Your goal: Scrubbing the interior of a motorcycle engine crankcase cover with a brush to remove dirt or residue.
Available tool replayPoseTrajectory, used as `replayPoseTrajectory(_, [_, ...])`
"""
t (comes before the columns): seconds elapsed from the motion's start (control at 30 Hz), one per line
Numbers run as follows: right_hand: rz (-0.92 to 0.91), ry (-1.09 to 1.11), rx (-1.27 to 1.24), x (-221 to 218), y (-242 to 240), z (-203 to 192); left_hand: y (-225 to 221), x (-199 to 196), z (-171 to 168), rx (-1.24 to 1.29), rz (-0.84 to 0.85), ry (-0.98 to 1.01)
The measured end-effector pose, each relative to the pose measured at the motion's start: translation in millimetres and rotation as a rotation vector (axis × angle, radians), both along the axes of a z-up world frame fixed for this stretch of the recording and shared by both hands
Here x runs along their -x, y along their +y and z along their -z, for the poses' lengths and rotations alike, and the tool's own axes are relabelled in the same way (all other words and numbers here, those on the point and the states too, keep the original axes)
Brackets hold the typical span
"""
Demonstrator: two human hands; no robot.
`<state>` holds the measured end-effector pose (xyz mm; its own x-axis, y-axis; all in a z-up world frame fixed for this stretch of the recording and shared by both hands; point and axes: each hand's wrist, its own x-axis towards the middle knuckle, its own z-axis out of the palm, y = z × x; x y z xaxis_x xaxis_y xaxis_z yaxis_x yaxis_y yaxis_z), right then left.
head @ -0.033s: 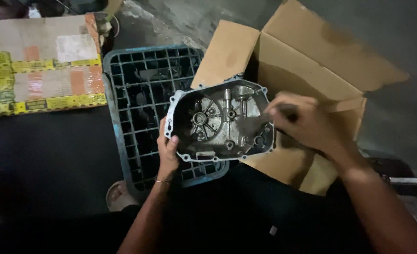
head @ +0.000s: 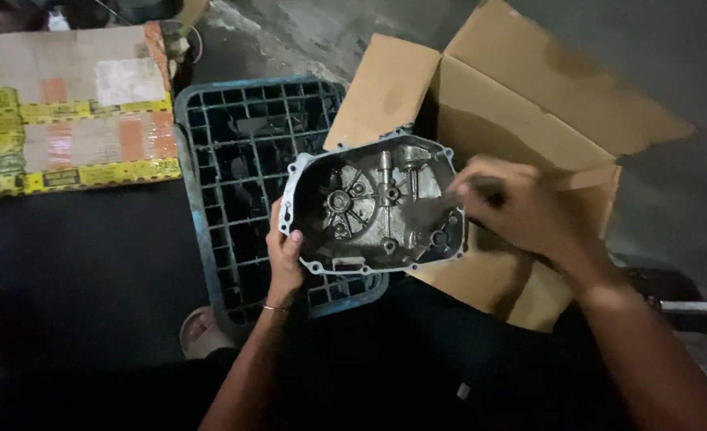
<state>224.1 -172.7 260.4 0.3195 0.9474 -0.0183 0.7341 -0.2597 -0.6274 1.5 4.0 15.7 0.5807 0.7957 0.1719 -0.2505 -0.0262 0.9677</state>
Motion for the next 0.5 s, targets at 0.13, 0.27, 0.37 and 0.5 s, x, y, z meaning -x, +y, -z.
replayPoseTrajectory(0.13, [-0.062,-0.214,-0.016,-8,9,-10,-5,-1,-14,0.011,0.014,-0.045])
replayPoseTrajectory(0.27, [-0.104,-0.397,-0.070,1,7,-19,-2,2,-2,0.013,0.035,-0.074])
replayPoseTrajectory(0.37, [-0.078,-0.203,0.029,6,5,-17,-6,2,-15,0.007,0.025,-0.079])
replayPoseTrajectory(0.5, [-0.095,-0.329,0.045,5,6,-10,1,3,7,-0.006,0.035,-0.052])
